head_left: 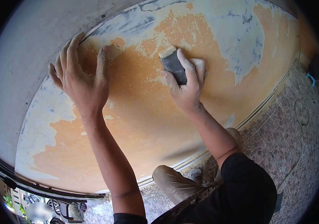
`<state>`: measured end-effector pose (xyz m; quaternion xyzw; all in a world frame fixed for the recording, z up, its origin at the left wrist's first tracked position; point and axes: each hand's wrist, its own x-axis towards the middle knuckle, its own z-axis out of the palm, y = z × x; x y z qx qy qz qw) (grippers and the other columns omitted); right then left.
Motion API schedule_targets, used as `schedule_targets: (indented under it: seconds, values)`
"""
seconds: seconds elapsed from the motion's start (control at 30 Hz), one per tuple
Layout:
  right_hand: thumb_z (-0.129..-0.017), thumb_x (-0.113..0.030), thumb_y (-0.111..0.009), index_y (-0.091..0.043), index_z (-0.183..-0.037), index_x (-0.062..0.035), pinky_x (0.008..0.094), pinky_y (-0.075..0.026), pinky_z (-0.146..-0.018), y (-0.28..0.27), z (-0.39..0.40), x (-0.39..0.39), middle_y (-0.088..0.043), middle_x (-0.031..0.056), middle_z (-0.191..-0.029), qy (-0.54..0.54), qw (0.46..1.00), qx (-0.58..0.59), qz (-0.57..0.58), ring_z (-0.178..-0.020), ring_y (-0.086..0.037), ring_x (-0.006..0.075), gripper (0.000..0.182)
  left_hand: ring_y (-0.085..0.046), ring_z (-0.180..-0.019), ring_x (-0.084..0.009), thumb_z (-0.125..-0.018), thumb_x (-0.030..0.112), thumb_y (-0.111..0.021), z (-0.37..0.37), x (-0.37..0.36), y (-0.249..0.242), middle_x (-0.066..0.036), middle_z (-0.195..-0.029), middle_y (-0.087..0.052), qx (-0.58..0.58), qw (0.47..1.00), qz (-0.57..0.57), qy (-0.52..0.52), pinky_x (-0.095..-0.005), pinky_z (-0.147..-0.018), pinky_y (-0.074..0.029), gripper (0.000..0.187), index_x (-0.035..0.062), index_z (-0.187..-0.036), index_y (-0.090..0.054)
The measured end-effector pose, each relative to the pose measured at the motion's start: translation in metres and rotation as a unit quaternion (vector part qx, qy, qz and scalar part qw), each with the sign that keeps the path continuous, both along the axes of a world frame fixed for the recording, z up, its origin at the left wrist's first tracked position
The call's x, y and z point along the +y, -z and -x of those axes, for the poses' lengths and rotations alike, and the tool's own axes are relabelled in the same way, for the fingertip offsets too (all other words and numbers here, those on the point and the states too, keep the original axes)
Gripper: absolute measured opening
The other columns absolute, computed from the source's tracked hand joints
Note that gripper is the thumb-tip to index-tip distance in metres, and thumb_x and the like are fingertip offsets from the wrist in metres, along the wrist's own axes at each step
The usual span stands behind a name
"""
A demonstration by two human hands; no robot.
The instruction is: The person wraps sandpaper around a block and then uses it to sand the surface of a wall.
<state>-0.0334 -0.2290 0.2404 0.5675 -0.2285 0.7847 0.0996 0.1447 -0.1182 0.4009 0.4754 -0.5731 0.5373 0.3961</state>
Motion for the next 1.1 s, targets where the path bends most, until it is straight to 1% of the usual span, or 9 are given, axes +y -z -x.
schedule_targets:
  seconds: [0.13, 0.2, 0.43, 0.53, 0.67, 0.77, 0.87, 0.97, 1.1]
  values:
    - [-0.086, -0.038, -0.086, -0.062, -0.141, -0.0093, 0.0407, -0.036, -0.087, 0.112, 0.0, 0.008, -0.059, 0.0061, -0.112, -0.018, 1.0, -0.007, -0.023, -0.097, -0.055, 0.0233, 0.067, -0.056, -0.133, -0.0239, -0.087, 0.042, -0.079, 0.003, -0.006, 0.003, -0.003, -0.132, -0.068, 0.022, 0.999, 0.023, -0.001, -0.0519, -0.127, -0.013, 0.053, 0.0183, -0.133, -0.067]
    - [-0.086, -0.036, -0.085, -0.061, -0.139, -0.0088, 0.0437, -0.036, -0.088, 0.143, 0.011, 0.006, -0.06, 0.007, -0.113, 0.008, 0.998, 0.06, -0.021, -0.099, -0.056, 0.024, 0.064, -0.056, -0.133, -0.0238, -0.087, 0.042, -0.08, 0.004, -0.008, 0.002, -0.003, -0.131, -0.068, 0.023, 0.999, 0.038, -0.005, -0.0522, -0.127, -0.013, 0.052, 0.0183, -0.132, -0.067]
    - [-0.085, -0.033, -0.083, -0.06, -0.14, -0.0093, 0.0441, -0.035, -0.09, -0.015, 0.01, -0.01, -0.06, 0.0075, -0.114, -0.002, 1.0, 0.01, 0.02, -0.102, -0.056, 0.0233, 0.064, -0.056, -0.133, -0.023, -0.087, 0.043, -0.08, 0.006, -0.007, 0.002, -0.003, -0.13, -0.069, 0.046, 0.998, 0.025, -0.015, -0.0519, -0.128, -0.014, 0.05, 0.0187, -0.13, -0.069]
    - [-0.085, -0.034, -0.083, -0.061, -0.142, -0.0099, 0.0431, -0.036, -0.09, 0.012, 0.001, -0.005, -0.058, 0.0052, -0.108, 0.012, 1.0, -0.013, -0.004, -0.098, -0.054, 0.0226, 0.066, -0.056, -0.133, -0.0231, -0.087, 0.043, -0.08, 0.006, -0.006, 0.001, -0.003, -0.129, -0.069, 0.044, 0.999, 0.022, -0.013, -0.0517, -0.128, -0.014, 0.05, 0.0184, -0.13, -0.069]
    - [-0.086, -0.037, -0.083, -0.063, -0.141, -0.0117, 0.0407, -0.038, -0.086, 0.146, 0.004, -0.001, -0.058, 0.0043, -0.106, 0.017, 0.999, 0.033, -0.016, -0.094, -0.055, 0.0217, 0.063, -0.056, -0.132, -0.024, -0.087, 0.043, -0.08, 0.004, -0.005, 0.001, -0.004, -0.13, -0.069, 0.036, 0.999, 0.021, -0.008, -0.0512, -0.128, -0.015, 0.051, 0.0177, -0.13, -0.069]
    - [-0.085, -0.037, -0.085, -0.065, -0.139, -0.0119, 0.0393, -0.038, -0.085, 0.103, 0.016, 0.0, -0.059, 0.0031, -0.104, 0.005, 0.999, 0.038, -0.023, -0.093, -0.056, 0.0215, 0.062, -0.056, -0.132, -0.0244, -0.087, 0.043, -0.08, 0.004, -0.004, 0.001, -0.004, -0.13, -0.069, 0.038, 0.999, 0.014, -0.007, -0.0514, -0.128, -0.015, 0.052, 0.0176, -0.131, -0.069]
    - [-0.082, -0.04, -0.088, -0.067, -0.137, -0.0167, 0.0396, -0.036, -0.083, 0.003, 0.019, -0.011, -0.06, 0.0018, -0.103, -0.009, 1.0, 0.005, 0.011, -0.093, -0.056, 0.0197, 0.063, -0.056, -0.132, -0.0248, -0.087, 0.043, -0.08, 0.005, -0.003, 0.001, -0.005, -0.13, -0.069, 0.045, 0.999, 0.006, -0.004, -0.0516, -0.128, -0.015, 0.052, 0.0173, -0.131, -0.069]
    - [-0.081, -0.038, -0.089, -0.067, -0.137, -0.0181, 0.0397, -0.037, -0.083, -0.019, 0.013, -0.011, -0.059, 0.0018, -0.102, -0.012, 1.0, -0.012, 0.023, -0.093, -0.056, 0.0201, 0.063, -0.056, -0.133, -0.0252, -0.087, 0.043, -0.08, 0.005, -0.003, 0.001, -0.005, -0.13, -0.069, 0.042, 0.999, 0.012, 0.001, -0.0516, -0.128, -0.014, 0.052, 0.0169, -0.131, -0.069]
    - [-0.081, -0.035, -0.09, -0.066, -0.138, -0.0116, 0.0396, -0.037, -0.085, 0.111, 0.008, -0.001, -0.06, 0.0013, -0.101, -0.012, 1.0, 0.006, -0.011, -0.092, -0.054, 0.0202, 0.066, -0.056, -0.133, -0.0254, -0.087, 0.043, -0.08, 0.005, -0.003, 0.001, -0.005, -0.13, -0.069, 0.041, 0.999, 0.013, -0.004, -0.0517, -0.128, -0.015, 0.052, 0.0169, -0.131, -0.069]
